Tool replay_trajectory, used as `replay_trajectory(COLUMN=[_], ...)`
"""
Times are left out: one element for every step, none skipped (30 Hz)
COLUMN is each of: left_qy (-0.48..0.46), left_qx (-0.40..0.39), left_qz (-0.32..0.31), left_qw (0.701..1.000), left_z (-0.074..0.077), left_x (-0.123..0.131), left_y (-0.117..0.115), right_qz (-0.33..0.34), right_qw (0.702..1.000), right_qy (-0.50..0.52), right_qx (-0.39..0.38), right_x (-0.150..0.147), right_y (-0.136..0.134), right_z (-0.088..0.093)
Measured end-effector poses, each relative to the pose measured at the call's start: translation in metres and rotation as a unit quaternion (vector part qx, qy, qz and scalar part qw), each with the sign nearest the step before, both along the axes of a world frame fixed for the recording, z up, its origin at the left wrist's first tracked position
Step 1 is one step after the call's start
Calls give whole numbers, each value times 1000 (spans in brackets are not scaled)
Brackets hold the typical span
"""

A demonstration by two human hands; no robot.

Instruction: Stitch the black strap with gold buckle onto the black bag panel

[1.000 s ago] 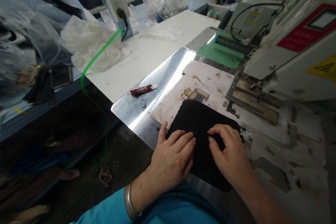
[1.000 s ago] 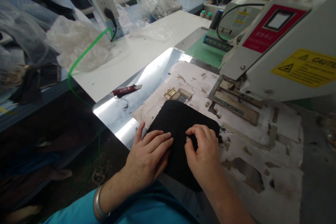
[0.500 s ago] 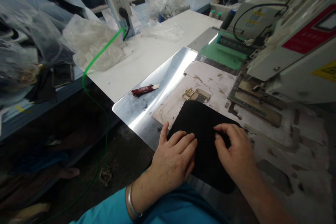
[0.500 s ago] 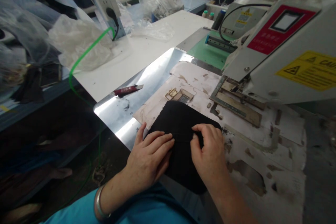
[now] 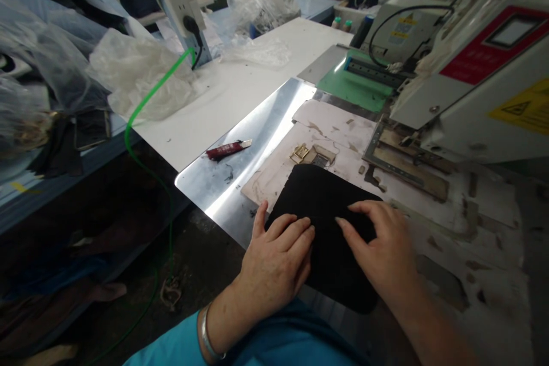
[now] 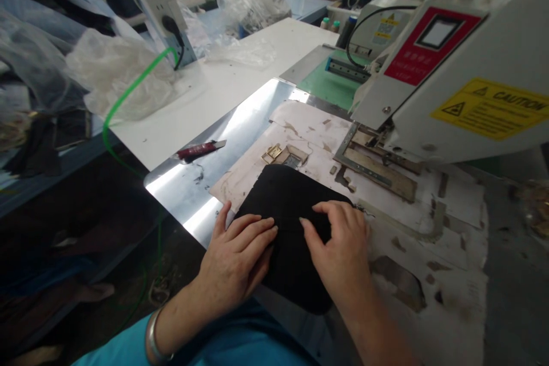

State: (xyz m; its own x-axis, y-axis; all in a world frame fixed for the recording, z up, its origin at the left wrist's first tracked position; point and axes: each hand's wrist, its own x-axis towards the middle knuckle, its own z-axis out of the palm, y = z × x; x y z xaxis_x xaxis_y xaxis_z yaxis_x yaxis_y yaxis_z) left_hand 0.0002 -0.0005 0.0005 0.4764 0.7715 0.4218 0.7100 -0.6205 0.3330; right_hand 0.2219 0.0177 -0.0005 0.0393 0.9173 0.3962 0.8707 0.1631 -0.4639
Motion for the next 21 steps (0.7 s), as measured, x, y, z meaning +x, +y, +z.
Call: replay_trajectory(left_qy=[1, 1, 1, 1, 0, -1, -2, -1, 0, 2, 5, 6, 6, 5, 4, 3, 3, 4, 4, 5, 4], left_qx=[0, 0, -2, -4, -5, -6, -6, -6, -5, -4, -3, -3, -2, -2, -1, 0, 1, 1, 2, 1, 1], left_qz=[0, 0, 0, 0, -1, -1, 0, 1, 2, 2, 1, 1, 1, 1, 2, 3, 3, 4, 4, 5, 5], left_qw=[1000, 1000, 1000, 1000, 1000, 1000, 1000, 1000, 1000, 1000, 1000, 1000, 1000, 1000, 1000, 1000, 1000, 1000, 1000, 1000, 1000], left_z=[0, 0, 0, 0, 0, 1, 1, 1, 1, 1, 2, 1, 1, 1, 1, 1, 1, 1, 1, 1, 1], left_x=[0, 0, 0, 0, 0, 0, 0, 0, 0, 0, 0, 0, 0, 1, 1, 1, 1, 1, 1, 1, 1], left_y=[0, 0, 0, 0, 0, 0, 0, 0, 0, 0, 1, 1, 1, 1, 1, 1, 0, 0, 0, 0, 0], right_qz=[12, 19, 21, 18, 11, 1, -9, -17, -23, -28, -36, -46, -58, -69, -76, -76, -70, -60, -55, -54, -58], right_qw=[1000, 1000, 1000, 1000, 1000, 1000, 1000, 1000, 1000, 999, 999, 998, 997, 997, 996, 996, 997, 997, 998, 998, 997], right_qy=[-8, -13, -12, -8, -1, 6, 10, 12, 14, 18, 22, 26, 31, 36, 38, 38, 36, 35, 35, 36, 38], right_qx=[-5, -9, -12, -11, -10, -8, -8, -10, -11, -14, -19, -24, -27, -27, -25, -23, -20, -20, -23, -26, -27], right_x=[-4, -6, -5, -3, 1, 5, 9, 12, 15, 18, 21, 23, 25, 27, 28, 28, 28, 28, 28, 29, 30], right_y=[0, 0, 0, 0, 0, 0, 0, -1, -1, -1, -2, -2, -3, -3, -4, -4, -4, -4, -4, -4, -4], right_z=[-1, -1, -2, -2, -2, -3, -3, -3, -4, -5, -5, -6, -6, -6, -6, -6, -6, -6, -6, -6, -6])
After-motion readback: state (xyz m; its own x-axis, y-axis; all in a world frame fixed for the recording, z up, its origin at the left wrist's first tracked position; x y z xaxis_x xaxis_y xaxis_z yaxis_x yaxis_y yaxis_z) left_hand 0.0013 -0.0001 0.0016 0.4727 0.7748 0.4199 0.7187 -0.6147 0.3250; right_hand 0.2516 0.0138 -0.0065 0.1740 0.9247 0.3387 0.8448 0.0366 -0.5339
